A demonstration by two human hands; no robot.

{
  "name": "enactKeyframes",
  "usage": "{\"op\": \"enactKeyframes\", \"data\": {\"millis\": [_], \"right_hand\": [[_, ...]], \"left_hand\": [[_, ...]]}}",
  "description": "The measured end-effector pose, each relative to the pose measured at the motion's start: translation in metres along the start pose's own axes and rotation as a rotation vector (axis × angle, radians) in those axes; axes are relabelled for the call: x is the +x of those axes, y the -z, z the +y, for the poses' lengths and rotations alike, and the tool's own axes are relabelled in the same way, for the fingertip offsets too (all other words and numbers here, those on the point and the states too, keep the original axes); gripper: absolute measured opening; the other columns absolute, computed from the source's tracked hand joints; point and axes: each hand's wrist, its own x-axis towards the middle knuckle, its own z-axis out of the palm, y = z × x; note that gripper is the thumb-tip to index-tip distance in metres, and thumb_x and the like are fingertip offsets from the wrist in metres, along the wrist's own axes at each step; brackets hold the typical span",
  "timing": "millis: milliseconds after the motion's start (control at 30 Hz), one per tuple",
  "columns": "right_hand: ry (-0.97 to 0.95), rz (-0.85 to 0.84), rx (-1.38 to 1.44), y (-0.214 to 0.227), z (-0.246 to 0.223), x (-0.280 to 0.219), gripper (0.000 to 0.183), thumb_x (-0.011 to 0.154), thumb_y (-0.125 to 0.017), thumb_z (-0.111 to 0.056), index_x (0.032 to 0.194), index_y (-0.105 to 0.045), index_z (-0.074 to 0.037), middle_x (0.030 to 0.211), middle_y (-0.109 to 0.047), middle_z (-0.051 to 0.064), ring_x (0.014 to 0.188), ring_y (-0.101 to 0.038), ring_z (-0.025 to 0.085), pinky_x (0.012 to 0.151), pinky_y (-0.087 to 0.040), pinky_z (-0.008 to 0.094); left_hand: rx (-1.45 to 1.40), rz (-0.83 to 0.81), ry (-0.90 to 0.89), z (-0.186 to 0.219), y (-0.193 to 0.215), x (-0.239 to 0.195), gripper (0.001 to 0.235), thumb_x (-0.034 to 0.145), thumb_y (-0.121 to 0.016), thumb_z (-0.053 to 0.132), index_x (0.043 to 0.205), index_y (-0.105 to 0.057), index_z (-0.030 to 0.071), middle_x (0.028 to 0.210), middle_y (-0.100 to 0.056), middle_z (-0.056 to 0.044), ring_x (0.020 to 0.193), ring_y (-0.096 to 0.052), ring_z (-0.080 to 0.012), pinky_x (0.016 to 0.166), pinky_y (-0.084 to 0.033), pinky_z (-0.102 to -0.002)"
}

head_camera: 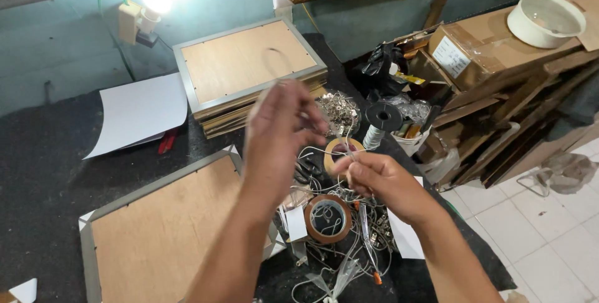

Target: Attaching a hanging wire to the back of a picture frame using a screwdriver, scissors, and tape

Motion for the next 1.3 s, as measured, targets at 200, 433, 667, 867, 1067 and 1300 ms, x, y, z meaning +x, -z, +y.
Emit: {"op": "enactKeyframes", "data": {"millis": [200, 433, 667, 867, 1067, 1300], "right_hand": [[-0.021, 0.178, 0.25, 0.003, 0.037, -0.002, 0.025, 0.088, -0.049, -0.019, 0.08, -0.056, 0.004, 0.052, -0.02, -0.007, 0.048, -0.018, 0.005, 0.044, -0.018, 0.019], [-0.161, 0.308, 0.226, 0.01, 0.052, -0.016, 0.017, 0.089, -0.045, -0.017, 0.079, -0.052, -0.005, 0.057, -0.019, -0.008, 0.049, -0.018, 0.005, 0.045, -0.019, 0.02], [-0.178, 0.539, 0.511, -0.007, 0.055, -0.02, 0.02, 0.088, -0.052, -0.025, 0.072, -0.049, -0.014, 0.076, -0.05, -0.001, 0.068, -0.047, 0.014, 0.064, -0.039, 0.032], [-0.003, 0.67, 1.143, -0.001, 0.078, -0.008, 0.022, 0.08, -0.058, -0.017, 0.06, -0.05, -0.011, 0.065, -0.054, -0.002, 0.062, -0.053, 0.011, 0.067, -0.044, 0.029], [-0.202, 0.521, 0.824, -0.102, 0.047, -0.015, 0.014, 0.084, -0.057, -0.028, 0.076, -0.057, -0.016, 0.068, -0.051, -0.007, 0.051, -0.04, 0.002, 0.045, -0.033, 0.012], [-0.587, -0.042, 0.345, -0.263, 0.054, -0.033, 0.053, 0.083, -0.044, -0.042, 0.123, -0.05, -0.007, 0.117, -0.058, 0.006, 0.064, -0.053, 0.006, 0.046, -0.042, 0.015]], "left_hand": [[-0.121, 0.57, -0.058, -0.002, 0.092, -0.009, 0.018, 0.093, -0.039, 0.026, 0.086, -0.049, 0.012, 0.067, -0.05, -0.001, 0.062, -0.058, -0.0123, 0.057, -0.053, -0.021], [-0.143, 0.937, -0.078, -0.024, 0.21, -0.069, 0.018, 0.094, -0.039, 0.03, 0.088, -0.052, 0.02, 0.064, -0.052, 0.004, 0.063, -0.06, -0.0077, 0.066, -0.054, -0.017], [-0.127, 1.163, 0.082, -0.027, 0.28, -0.115, 0.019, 0.09, -0.047, 0.037, 0.094, -0.06, 0.023, 0.073, -0.056, 0.01, 0.068, -0.059, -0.0032, 0.069, -0.055, -0.02], [-0.31, 1.161, -0.048, -0.021, 0.344, -0.156, 0.02, 0.085, -0.053, 0.035, 0.097, -0.061, 0.02, 0.088, -0.058, 0.005, 0.088, -0.063, -0.0097, 0.088, -0.054, -0.027], [-0.07, 1.023, -0.11, 0.004, 0.336, -0.167, 0.014, 0.085, -0.052, 0.013, 0.097, -0.06, 0.013, 0.088, -0.063, -0.001, 0.056, -0.052, -0.0005, 0.057, -0.051, -0.011], [0.481, 0.162, 0.23, 0.033, 0.237, -0.195, 0.024, 0.075, -0.054, -0.002, 0.089, -0.072, 0.009, 0.077, -0.07, -0.008, 0.03, -0.043, -0.0072, 0.03, -0.04, -0.017]]}}
